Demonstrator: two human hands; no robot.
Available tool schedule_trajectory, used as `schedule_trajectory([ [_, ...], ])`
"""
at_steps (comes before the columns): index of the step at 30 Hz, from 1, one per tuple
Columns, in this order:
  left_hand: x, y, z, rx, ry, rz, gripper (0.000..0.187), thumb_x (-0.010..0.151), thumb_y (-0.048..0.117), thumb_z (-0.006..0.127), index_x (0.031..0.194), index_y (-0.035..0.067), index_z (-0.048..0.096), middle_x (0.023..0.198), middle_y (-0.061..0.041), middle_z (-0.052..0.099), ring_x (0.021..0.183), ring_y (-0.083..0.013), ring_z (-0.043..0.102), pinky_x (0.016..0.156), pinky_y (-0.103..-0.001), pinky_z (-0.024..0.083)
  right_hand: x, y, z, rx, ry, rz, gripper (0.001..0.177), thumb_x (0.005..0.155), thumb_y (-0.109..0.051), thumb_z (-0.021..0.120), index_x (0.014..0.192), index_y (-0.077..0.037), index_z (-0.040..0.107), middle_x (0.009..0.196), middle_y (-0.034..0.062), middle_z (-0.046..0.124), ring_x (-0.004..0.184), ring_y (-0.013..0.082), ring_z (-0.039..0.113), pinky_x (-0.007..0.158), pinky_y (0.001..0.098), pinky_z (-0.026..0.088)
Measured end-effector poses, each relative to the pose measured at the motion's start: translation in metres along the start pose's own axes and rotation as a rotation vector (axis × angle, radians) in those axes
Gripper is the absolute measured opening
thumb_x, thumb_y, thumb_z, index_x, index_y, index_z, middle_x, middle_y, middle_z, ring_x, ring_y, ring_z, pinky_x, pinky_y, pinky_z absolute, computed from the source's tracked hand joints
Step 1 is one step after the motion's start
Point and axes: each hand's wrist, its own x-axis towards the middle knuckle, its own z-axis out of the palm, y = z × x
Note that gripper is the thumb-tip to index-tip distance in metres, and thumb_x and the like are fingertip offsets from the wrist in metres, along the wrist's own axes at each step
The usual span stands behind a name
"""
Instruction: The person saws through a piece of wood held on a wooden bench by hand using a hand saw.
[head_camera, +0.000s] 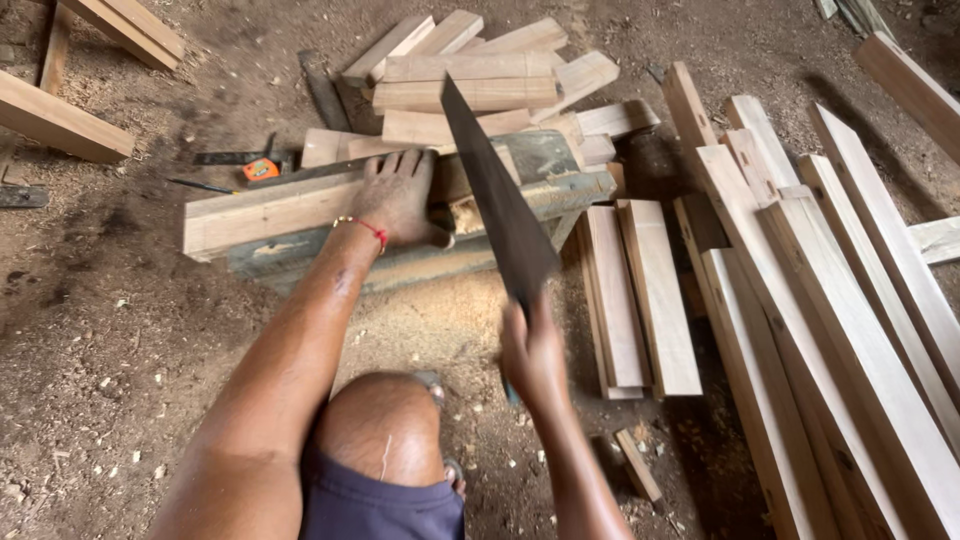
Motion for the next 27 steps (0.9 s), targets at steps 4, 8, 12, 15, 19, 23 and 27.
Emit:
schedule_trajectory([
  [4,-0.009,-0.003,-0.001,0.039,0.055,0.023,0.144,0.056,0.073,0.088,0.160,-0.002,0.022,0.160,-0.024,0.035,0.151,-0.0386,0.031,0.125,-0.053,0.024,0.037,-0.036,0.015,0.069,-0.033,-0.089,0.052,0.103,-0.033,0.039,0.142,0.001,0.038,0.069,0.0051,0.057,0.050,0.0161,0.059,0.041,0.0333,0.058],
  [8,-0.001,-0.004,-0.003,0.011,-0.011,0.026,0.147,0.054,0.074,0.090,0.157,-0.002,0.018,0.159,-0.026,0.030,0.148,-0.0420,0.026,0.121,-0.058,0.018,-0.057,0.052,-0.014,-0.075,0.033,-0.030,0.048,0.104,-0.043,0.038,0.120,-0.001,0.054,0.063,0.0018,0.056,0.045,0.0098,0.051,0.034,0.0290,0.045],
  [12,-0.003,-0.002,-0.001,-0.024,-0.017,0.026,0.146,0.054,0.072,0.090,0.159,0.001,0.017,0.160,-0.025,0.030,0.148,-0.0437,0.027,0.122,-0.059,0.019,-0.154,0.119,-0.032,0.621,0.189,0.180,0.042,0.102,-0.022,0.059,0.140,-0.007,0.052,0.070,0.0028,0.057,0.047,0.0089,0.044,0.037,0.0263,0.036],
  [15,-0.001,0.001,-0.001,-0.010,-0.022,0.011,0.146,0.053,0.071,0.090,0.159,0.001,0.018,0.161,-0.023,0.031,0.150,-0.0412,0.028,0.124,-0.058,0.019,-0.137,0.106,-0.043,0.087,0.101,0.140,0.039,0.095,-0.034,0.053,0.112,0.000,0.060,0.056,0.0039,0.064,0.042,0.0117,0.061,0.037,0.0256,0.051],
  [19,-0.006,0.002,-0.004,-0.001,0.062,0.026,0.148,0.052,0.072,0.091,0.157,-0.003,0.018,0.161,-0.024,0.029,0.151,-0.0401,0.026,0.123,-0.055,0.020,-0.011,0.011,-0.005,0.004,0.014,-0.052,0.056,0.100,-0.039,0.039,0.139,0.001,0.039,0.064,0.0060,0.060,0.045,0.0175,0.062,0.038,0.0367,0.060],
  [23,-0.008,0.008,-0.008,0.023,-0.022,-0.007,0.147,0.055,0.074,0.090,0.158,-0.001,0.016,0.161,-0.026,0.026,0.151,-0.0404,0.022,0.124,-0.054,0.016,0.026,-0.038,0.009,0.117,-0.035,-0.047,0.062,0.103,-0.033,0.041,0.155,-0.002,0.027,0.072,0.0127,0.061,0.049,0.0166,0.058,0.039,0.0339,0.055],
  [27,-0.007,0.003,-0.011,-0.013,-0.052,-0.015,0.145,0.055,0.070,0.090,0.159,0.000,0.018,0.162,-0.025,0.028,0.151,-0.0408,0.024,0.124,-0.057,0.016,-0.057,0.029,-0.016,-0.076,0.020,-0.008,0.045,0.106,-0.037,0.041,0.132,-0.001,0.050,0.068,0.0018,0.058,0.049,0.0093,0.054,0.038,0.0269,0.047],
])
